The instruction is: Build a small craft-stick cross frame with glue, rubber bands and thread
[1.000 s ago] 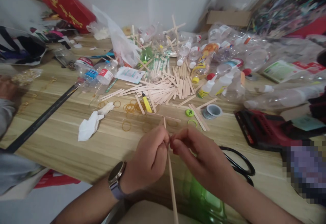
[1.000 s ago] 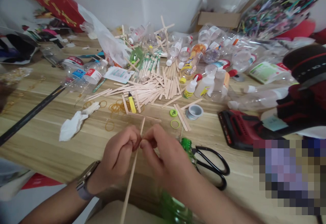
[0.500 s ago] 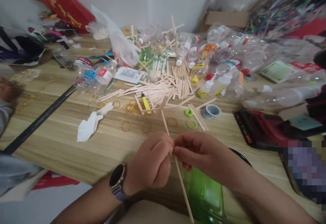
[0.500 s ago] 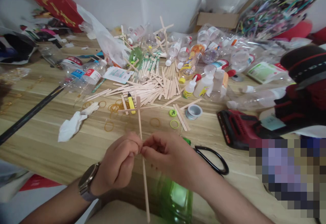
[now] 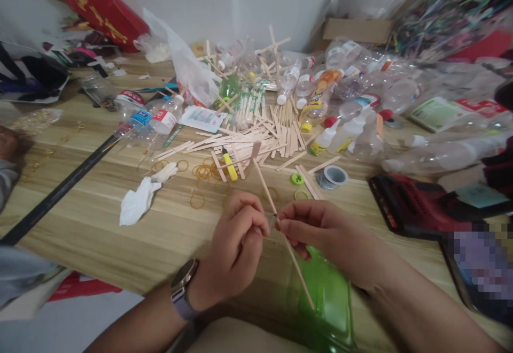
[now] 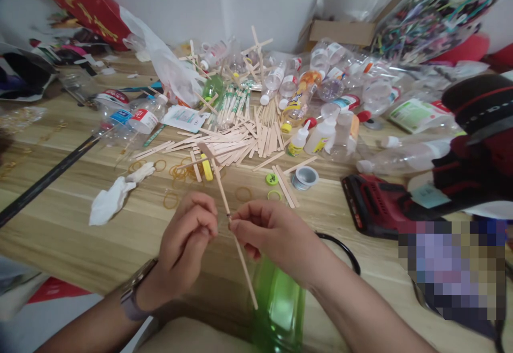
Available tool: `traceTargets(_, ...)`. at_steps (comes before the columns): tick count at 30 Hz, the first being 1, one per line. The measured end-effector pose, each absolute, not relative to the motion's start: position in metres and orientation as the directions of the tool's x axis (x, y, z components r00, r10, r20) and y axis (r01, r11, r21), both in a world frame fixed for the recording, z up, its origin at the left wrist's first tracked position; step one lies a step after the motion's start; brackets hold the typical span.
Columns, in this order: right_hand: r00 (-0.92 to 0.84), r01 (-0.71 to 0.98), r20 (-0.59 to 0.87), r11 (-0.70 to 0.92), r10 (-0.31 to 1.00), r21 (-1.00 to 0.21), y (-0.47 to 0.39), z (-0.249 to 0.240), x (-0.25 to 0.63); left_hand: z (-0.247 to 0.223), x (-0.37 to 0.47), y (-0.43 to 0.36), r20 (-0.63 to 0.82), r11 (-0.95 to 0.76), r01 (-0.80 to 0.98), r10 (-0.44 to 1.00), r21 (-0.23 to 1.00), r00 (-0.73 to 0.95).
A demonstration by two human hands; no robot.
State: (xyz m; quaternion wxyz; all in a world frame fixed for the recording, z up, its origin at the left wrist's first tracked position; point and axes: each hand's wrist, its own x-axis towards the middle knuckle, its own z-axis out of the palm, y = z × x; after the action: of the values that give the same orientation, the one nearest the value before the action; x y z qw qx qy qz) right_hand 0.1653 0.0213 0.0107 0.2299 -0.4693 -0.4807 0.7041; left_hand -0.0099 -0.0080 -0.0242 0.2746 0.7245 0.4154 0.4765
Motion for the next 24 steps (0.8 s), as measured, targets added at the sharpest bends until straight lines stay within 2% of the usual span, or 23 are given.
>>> traceTargets(5,-0.413,0.122,-0.418,-0.405,0.809,-0.906,0.022,0.016,0.167,-0.031,-0.009,-0.002,0.164,-0.190,0.384,0.981,0.904,0.101)
traceTargets(7,-0.414,0.129,-0.410,-0.393,0.813,-0.910,0.022,0.017,0.167,-0.031,-0.010,0.001,0.102,-0.107,0.379,0.994,0.919,0.034)
traceTargets(10,-0.428,0.136,-0.399,-0.378,0.811,-0.916,0.021,0.016,0.167,-0.027,-0.011,0.001,0.129,-0.121,0.356,0.992,0.927,0.002)
traceTargets(12,-0.438,0.139,-0.390,-0.368,0.810,-0.919,0.021,0.014,0.166,-0.022,-0.011,-0.001,0.137,-0.141,0.352,0.990,0.925,0.039)
traceTargets(19,-0.460,0.251,-0.365,-0.276,0.810,-0.928,0.020,0.011,0.168,-0.014,-0.007,-0.004,0.002,-0.057,0.243,0.975,0.968,0.221)
traceTargets(21,-0.455,0.342,-0.339,-0.190,0.824,-0.920,0.019,0.010,0.168,-0.014,-0.008,-0.002,0.010,-0.074,0.280,0.975,0.957,0.224)
traceTargets(24,-0.439,0.525,-0.231,0.040,0.868,-0.850,0.018,0.012,0.168,-0.014,-0.009,0.000,0.029,-0.102,0.354,0.978,0.930,0.207)
